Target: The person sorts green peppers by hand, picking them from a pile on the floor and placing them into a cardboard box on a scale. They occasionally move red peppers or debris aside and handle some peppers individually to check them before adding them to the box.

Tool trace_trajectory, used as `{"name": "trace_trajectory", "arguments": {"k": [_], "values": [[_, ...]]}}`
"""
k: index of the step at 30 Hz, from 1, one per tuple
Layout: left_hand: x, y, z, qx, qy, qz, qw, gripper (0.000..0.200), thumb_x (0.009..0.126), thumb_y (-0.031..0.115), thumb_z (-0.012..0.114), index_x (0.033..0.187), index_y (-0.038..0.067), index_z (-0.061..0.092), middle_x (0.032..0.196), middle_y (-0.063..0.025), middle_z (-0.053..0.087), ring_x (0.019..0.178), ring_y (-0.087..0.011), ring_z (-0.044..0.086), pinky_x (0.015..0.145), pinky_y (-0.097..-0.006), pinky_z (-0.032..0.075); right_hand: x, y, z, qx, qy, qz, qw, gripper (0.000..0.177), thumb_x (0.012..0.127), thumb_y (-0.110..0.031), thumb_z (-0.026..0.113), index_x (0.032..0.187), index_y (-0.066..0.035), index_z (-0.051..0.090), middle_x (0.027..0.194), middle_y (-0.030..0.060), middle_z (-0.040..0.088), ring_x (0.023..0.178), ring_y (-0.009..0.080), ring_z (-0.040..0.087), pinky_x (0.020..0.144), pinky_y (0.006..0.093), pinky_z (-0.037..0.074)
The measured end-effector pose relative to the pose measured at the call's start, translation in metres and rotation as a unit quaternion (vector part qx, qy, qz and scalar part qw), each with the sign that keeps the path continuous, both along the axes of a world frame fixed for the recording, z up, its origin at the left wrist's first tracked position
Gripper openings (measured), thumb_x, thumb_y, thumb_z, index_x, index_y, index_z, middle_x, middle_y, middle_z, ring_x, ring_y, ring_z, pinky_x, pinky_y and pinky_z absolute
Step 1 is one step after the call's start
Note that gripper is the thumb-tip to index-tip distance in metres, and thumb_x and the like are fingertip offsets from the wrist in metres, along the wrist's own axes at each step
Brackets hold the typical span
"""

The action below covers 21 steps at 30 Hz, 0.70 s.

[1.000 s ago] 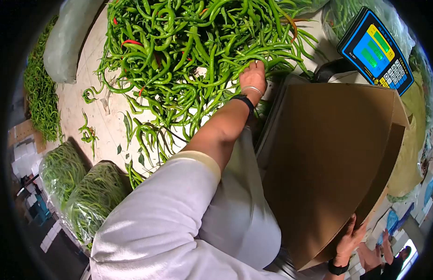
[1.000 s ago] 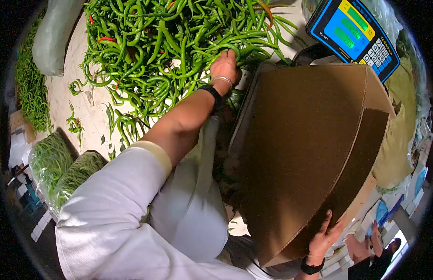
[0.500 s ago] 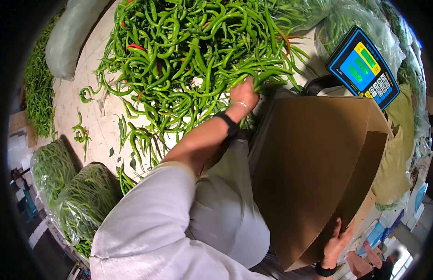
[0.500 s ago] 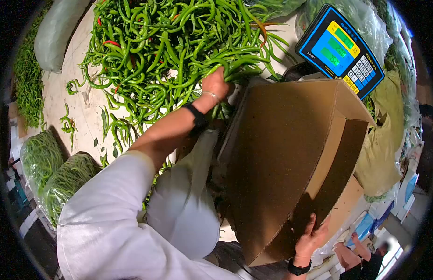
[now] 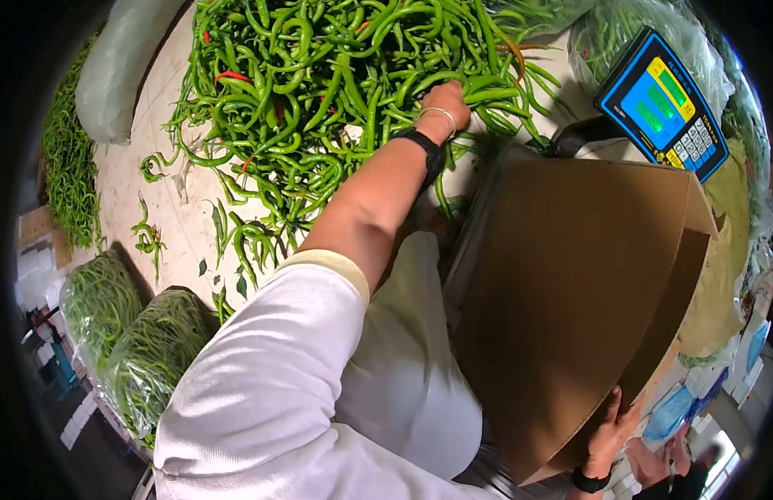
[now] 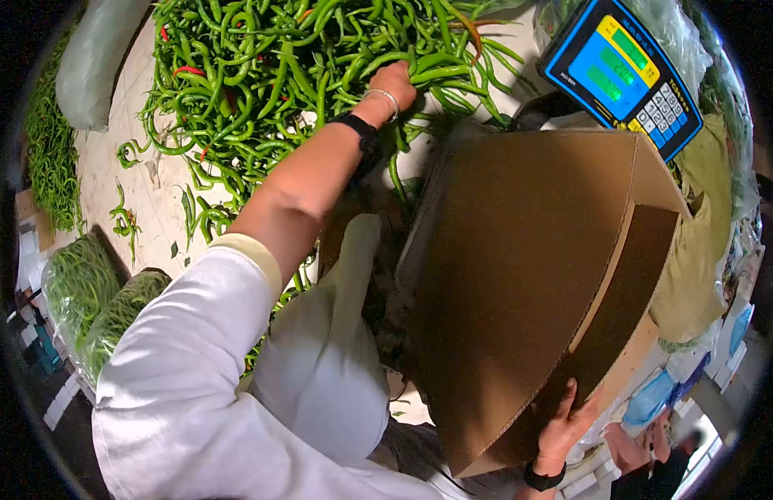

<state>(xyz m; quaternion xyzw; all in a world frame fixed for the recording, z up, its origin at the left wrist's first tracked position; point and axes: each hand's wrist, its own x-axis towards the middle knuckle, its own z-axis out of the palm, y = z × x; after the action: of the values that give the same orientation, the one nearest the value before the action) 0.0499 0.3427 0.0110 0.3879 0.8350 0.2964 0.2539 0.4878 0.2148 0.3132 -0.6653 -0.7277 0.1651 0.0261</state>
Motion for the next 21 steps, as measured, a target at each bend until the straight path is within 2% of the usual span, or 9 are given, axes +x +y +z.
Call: {"name": "trace_trajectory", "arguments": {"k": [5,8,10,12,15,18,19,20,21], "values": [[0.029,-0.021,0.007,0.124,0.046,0.061,0.989,0.027,0.067,-0.001,0.054,0.094,0.003,0.058,0.091,-0.0232,0.06,0.089,-0.0416,0.056,0.078,-0.0455,0.046,0.011,-0.001,-0.002,0.031,-0.032,0.033,0.998,0.036,0.09,-0.014,0.051,0.12,0.005,0.045,0.108,0.0209,0.057,0.094,0.0329,0.054,0.085,0.0357,0.041],[0.032,-0.04,0.016,0.141,0.041,0.107,0.983,0.022,0.068,0.003,0.059,0.089,0.001,0.057,0.09,-0.0245,0.059,0.086,-0.0434,0.056,0.076,-0.0464,0.046,0.008,-0.004,-0.001,0.009,-0.018,0.002,1.0,0.036,0.091,-0.015,0.05,0.121,0.004,0.044,0.109,0.0205,0.057,0.096,0.0328,0.054,0.085,0.0352,0.041],[0.01,-0.066,0.05,0.201,-0.123,0.087,0.968,0.033,0.063,0.001,0.063,0.095,-0.002,0.058,0.091,-0.0187,0.064,0.079,-0.0341,0.062,0.073,-0.0375,0.049,0.005,0.0,0.001,0.002,-0.003,0.005,1.0,0.037,0.091,-0.016,0.049,0.122,0.004,0.044,0.109,0.0205,0.057,0.096,0.0328,0.054,0.086,0.0355,0.041],[-0.001,-0.08,0.084,0.331,-0.409,0.076,0.847,0.039,0.064,-0.005,0.06,0.103,-0.002,0.057,0.093,-0.0147,0.066,0.077,-0.0254,0.064,0.072,-0.0326,0.051,0.01,0.004,-0.002,-0.002,0.02,0.009,1.0,0.037,0.092,-0.017,0.049,0.122,0.005,0.043,0.11,0.0204,0.057,0.097,0.0328,0.054,0.086,0.0358,0.041],[-0.026,-0.106,0.138,0.3,-0.526,0.052,0.794,0.049,0.068,-0.008,0.058,0.115,-0.003,0.049,0.093,-0.0183,0.065,0.075,-0.0231,0.065,0.07,-0.0354,0.054,0.028,0.0,-0.008,0.049,-0.051,0.049,0.996,0.041,0.092,-0.02,0.049,0.125,0.004,0.042,0.111,0.0222,0.056,0.099,0.0342,0.054,0.087,0.0386,0.041],[-0.047,-0.114,0.193,0.354,-0.576,0.021,0.736,0.042,0.07,-0.004,0.061,0.111,-0.008,0.052,0.09,-0.0169,0.065,0.073,-0.0249,0.065,0.067,-0.0352,0.055,0.021,-0.003,-0.006,0.052,-0.057,0.048,0.996,0.043,0.092,-0.021,0.05,0.126,0.004,0.041,0.111,0.0241,0.055,0.1,0.0375,0.054,0.087,0.0403,0.041],[-0.057,-0.115,0.205,0.348,-0.609,-0.002,0.713,0.037,0.073,-0.002,0.061,0.109,-0.009,0.054,0.09,-0.0162,0.064,0.073,-0.0249,0.064,0.068,-0.0354,0.054,0.019,-0.004,-0.009,0.11,-0.049,0.096,0.988,0.043,0.09,-0.021,0.053,0.124,0.004,0.042,0.105,0.0266,0.057,0.094,0.0411,0.055,0.08,0.0422,0.044],[-0.062,-0.117,0.226,0.356,-0.598,-0.014,0.718,0.037,0.073,-0.002,0.061,0.109,-0.009,0.054,0.09,-0.0162,0.064,0.073,-0.0249,0.064,0.068,-0.0354,0.054,0.016,-0.004,-0.01,0.122,-0.035,0.095,0.987,0.043,0.09,-0.021,0.053,0.124,0.004,0.042,0.105,0.0266,0.057,0.094,0.0411,0.055,0.08,0.0422,0.044],[-0.063,-0.12,0.246,0.359,-0.633,-0.048,0.685,0.036,0.075,0.001,0.059,0.11,-0.007,0.052,0.091,-0.0149,0.062,0.077,-0.0239,0.063,0.073,-0.0352,0.053,0.012,-0.003,-0.011,0.109,-0.023,0.11,0.988,0.042,0.089,-0.02,0.054,0.123,0.004,0.043,0.101,0.0269,0.058,0.09,0.0418,0.056,0.077,0.0424,0.045]]}}
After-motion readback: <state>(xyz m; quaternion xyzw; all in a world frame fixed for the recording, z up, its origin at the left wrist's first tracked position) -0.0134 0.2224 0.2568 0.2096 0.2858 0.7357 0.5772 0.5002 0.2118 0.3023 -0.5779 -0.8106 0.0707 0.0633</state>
